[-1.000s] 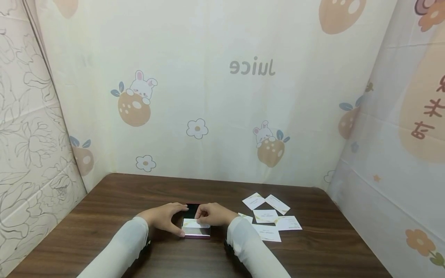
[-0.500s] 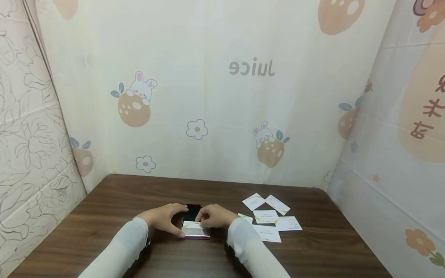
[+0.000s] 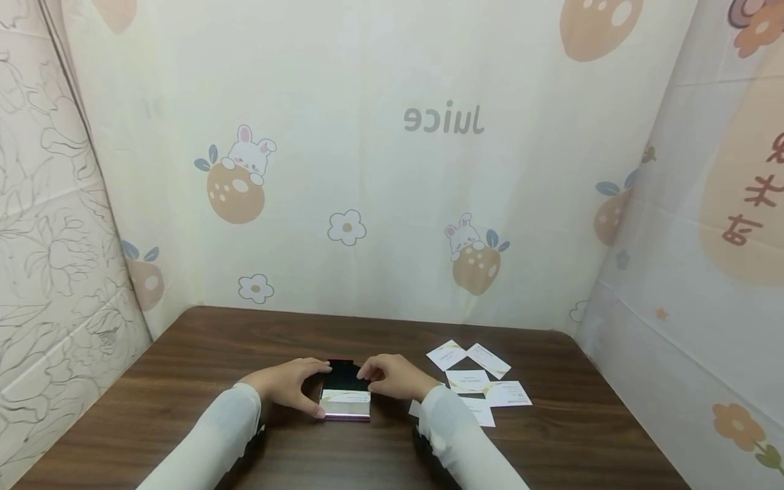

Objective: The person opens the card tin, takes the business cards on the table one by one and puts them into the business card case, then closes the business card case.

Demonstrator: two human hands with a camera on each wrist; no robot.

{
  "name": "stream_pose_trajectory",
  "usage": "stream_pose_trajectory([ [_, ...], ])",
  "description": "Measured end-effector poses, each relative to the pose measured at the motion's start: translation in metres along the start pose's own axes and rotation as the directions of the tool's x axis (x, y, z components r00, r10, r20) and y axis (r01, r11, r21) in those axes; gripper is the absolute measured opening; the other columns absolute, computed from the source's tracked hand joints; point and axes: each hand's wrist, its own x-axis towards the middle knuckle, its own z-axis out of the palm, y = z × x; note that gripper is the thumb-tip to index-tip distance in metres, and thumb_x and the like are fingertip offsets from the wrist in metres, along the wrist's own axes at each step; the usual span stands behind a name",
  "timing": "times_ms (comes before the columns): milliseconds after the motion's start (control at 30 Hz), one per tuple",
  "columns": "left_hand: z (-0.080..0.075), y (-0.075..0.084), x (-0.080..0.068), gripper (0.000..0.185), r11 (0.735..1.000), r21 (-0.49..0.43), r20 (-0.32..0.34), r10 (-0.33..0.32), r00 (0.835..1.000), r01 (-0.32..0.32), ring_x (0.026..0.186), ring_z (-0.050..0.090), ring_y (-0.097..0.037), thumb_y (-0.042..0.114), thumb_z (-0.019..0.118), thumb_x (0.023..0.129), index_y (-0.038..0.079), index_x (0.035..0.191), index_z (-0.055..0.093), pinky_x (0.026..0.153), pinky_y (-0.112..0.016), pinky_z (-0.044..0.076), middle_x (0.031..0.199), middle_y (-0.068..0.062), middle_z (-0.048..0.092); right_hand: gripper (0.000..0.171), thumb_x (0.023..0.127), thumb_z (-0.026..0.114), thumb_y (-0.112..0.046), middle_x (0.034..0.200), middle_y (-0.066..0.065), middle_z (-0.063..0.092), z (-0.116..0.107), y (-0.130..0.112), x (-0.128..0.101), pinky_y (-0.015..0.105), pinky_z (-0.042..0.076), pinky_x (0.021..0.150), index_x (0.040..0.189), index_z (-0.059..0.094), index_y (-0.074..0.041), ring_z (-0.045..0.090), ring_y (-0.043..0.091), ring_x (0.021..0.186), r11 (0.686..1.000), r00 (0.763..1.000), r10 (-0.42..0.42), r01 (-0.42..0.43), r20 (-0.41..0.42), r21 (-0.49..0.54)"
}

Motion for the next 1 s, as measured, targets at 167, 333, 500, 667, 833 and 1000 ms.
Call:
stream_pose_trajectory([
  [167, -0.001, 0.0, 0.0, 0.092, 1.0, 0.0, -0.003, 0.009, 1.0, -0.009, 0.141, 0.037, -0.033, 0.053, 0.084, 0.075, 0.01, 0.148, 0.048, 0.11, -0.055, 0.034, 0.151, -0.009, 0.044, 0.018, 0.093, 0.072, -0.009, 0.103, -0.005, 0.067, -0.014, 0.01, -0.013, 0.032, 0.054, 0.083, 0.11, 0.071, -0.014, 0.062, 0.013, 0.093, 0.998, 0.998, 0.055, -0.055, -0.017, 0.007],
  [333, -0.002, 0.0, -0.001, 0.092, 1.0, 0.001, -0.005, 0.007, 1.0, -0.007, 0.141, 0.037, -0.033, 0.053, 0.085, 0.075, 0.01, 0.148, 0.048, 0.11, -0.055, 0.035, 0.151, -0.009, 0.044, 0.02, 0.09, 0.076, -0.014, 0.102, -0.001, 0.067, -0.027, 0.02, -0.03, 0.034, 0.054, 0.079, 0.109, 0.07, -0.01, 0.062, 0.015, 0.092, 0.995, 0.995, 0.097, -0.097, -0.015, 0.006],
  [500, -0.001, 0.0, -0.002, 0.092, 1.0, 0.002, 0.0, 0.005, 1.0, -0.005, 0.141, 0.037, -0.033, 0.053, 0.084, 0.076, 0.01, 0.148, 0.048, 0.11, -0.055, 0.035, 0.151, -0.009, 0.044, 0.027, 0.085, 0.081, -0.018, 0.098, 0.0, 0.066, -0.037, 0.028, -0.048, 0.033, 0.052, 0.076, 0.108, 0.069, -0.007, 0.06, 0.017, 0.089, 0.99, 0.99, 0.135, -0.136, -0.04, -0.025],
  [667, -0.001, 0.001, -0.003, 0.091, 1.0, 0.002, 0.0, 0.013, 1.0, -0.013, 0.141, 0.036, -0.033, 0.051, 0.085, 0.076, 0.01, 0.148, 0.048, 0.11, -0.055, 0.035, 0.151, -0.009, 0.044, 0.037, 0.08, 0.085, -0.025, 0.091, -0.001, 0.062, -0.044, 0.036, -0.062, 0.033, 0.049, 0.072, 0.106, 0.068, -0.005, 0.056, 0.016, 0.083, 0.982, 0.983, 0.164, -0.17, -0.079, -0.085],
  [833, -0.001, 0.002, -0.003, 0.09, 1.0, 0.006, -0.003, 0.021, 1.0, -0.021, 0.141, 0.036, -0.033, 0.05, 0.085, 0.076, 0.009, 0.147, 0.048, 0.11, -0.055, 0.035, 0.151, -0.01, 0.044, 0.045, 0.074, 0.09, -0.029, 0.092, 0.0, 0.061, -0.047, 0.044, -0.072, 0.037, 0.05, 0.078, 0.103, 0.067, -0.003, 0.056, 0.017, 0.085, 0.965, 0.978, 0.191, -0.204, -0.089, -0.166],
  [1000, -0.002, 0.002, -0.004, 0.092, 1.0, 0.005, -0.002, 0.017, 1.0, -0.017, 0.141, 0.037, -0.034, 0.052, 0.085, 0.076, 0.008, 0.148, 0.048, 0.11, -0.055, 0.035, 0.151, -0.01, 0.044, 0.057, 0.069, 0.092, -0.039, 0.097, 0.002, 0.062, -0.048, 0.05, -0.079, 0.042, 0.049, 0.084, 0.104, 0.066, -0.002, 0.056, 0.021, 0.09, 0.935, 0.968, 0.228, -0.248, -0.104, -0.252],
])
